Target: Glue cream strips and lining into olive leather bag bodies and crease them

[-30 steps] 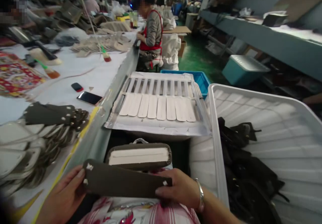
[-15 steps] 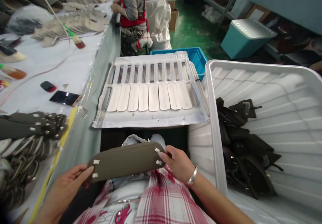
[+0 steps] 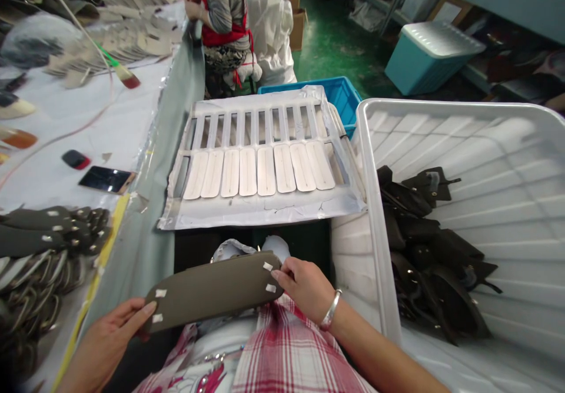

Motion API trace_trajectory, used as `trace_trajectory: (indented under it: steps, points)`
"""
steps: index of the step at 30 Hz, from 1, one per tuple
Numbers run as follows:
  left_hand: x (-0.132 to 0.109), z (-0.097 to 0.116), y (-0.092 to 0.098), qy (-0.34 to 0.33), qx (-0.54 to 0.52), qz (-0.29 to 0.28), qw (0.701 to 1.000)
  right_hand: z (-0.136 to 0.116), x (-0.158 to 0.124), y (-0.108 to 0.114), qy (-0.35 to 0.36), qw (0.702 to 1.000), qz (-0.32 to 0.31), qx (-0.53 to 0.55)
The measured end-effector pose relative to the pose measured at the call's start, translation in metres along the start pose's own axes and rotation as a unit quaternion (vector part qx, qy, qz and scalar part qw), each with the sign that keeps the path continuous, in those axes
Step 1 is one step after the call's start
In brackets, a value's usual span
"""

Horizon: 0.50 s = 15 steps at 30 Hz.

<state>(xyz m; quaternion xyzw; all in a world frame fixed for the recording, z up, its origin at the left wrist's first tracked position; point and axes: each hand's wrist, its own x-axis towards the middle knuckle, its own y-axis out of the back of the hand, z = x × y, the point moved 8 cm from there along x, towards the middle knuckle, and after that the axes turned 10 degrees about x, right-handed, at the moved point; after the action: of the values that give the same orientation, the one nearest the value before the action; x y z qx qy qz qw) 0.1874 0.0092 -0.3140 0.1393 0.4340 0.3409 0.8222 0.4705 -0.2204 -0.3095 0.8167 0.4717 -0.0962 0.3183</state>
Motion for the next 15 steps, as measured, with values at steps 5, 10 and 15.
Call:
trace_trajectory:
  steps: [5, 10, 15]
  points:
    - [0.003, 0.007, -0.001, -0.027, 0.016, -0.003, 0.999, -0.004, 0.002, 0.004, -0.012, 0.999, 0.008, -0.029]
    - [0.0, 0.017, 0.0, -0.042, 0.022, -0.004, 0.999, -0.01, 0.001, -0.001, -0.015, 0.999, -0.001, -0.044]
    - [0.002, 0.023, 0.005, -0.054, 0.056, -0.021, 0.997, 0.015, 0.005, -0.011, -0.029, 0.997, -0.028, -0.063]
